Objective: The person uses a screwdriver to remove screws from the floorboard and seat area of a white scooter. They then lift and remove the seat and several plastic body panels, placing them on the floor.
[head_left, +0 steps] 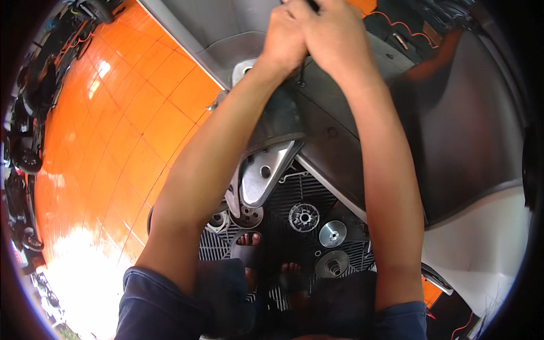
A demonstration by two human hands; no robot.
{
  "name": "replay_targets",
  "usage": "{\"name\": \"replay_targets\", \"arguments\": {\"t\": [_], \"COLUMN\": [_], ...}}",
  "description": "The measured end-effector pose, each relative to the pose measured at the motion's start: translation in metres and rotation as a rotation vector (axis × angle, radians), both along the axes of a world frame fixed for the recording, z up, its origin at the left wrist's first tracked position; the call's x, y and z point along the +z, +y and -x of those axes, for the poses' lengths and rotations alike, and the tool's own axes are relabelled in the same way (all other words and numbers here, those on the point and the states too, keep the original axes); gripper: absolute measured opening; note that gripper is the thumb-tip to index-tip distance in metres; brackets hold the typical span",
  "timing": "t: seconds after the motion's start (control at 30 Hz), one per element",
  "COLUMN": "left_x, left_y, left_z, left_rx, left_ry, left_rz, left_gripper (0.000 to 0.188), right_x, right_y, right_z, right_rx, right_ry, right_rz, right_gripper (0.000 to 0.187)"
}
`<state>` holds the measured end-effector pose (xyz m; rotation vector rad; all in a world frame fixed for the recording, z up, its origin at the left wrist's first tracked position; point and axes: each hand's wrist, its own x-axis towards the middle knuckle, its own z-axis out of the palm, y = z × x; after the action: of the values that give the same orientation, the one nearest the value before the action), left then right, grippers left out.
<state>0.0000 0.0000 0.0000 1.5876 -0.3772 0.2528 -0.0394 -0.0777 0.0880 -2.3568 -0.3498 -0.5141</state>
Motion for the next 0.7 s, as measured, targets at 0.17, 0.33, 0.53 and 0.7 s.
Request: {"name": "replay_targets", "arguments": {"t": [0.17,0.33,0.53,0.7], "left_x": [0.003,0.034,0.031,0.021], "left_y": [0.037,0.023,0.020,0.011], "left_z": [0.051,-0.058,-0.040,-0.042], "left_rx": [0.233,-0.422,-0.410,-0.326], "left_ry": [0.017,0.135,0.075,0.056], "left_rz": [-0.066,0.344,0.422,0.341], "left_gripper": [0.015,0.016,0.017,0.020], "right_x": [-0.007,0.006,-0.006,-0.006], "right_y": [0.043,0.009,0.010,0.008], "right_z": [0.032,-0.039,-0.030,-0.020], "right_rx": [0.041,-0.093,-0.009,0.009], "right_ry": [0.191,-0.065,-0.165,-0.169], "right_rz": [-0.363,-0.110,-0.304,-0.374], "right_gripper": [0.021,0.038,0.033,0.020]}}
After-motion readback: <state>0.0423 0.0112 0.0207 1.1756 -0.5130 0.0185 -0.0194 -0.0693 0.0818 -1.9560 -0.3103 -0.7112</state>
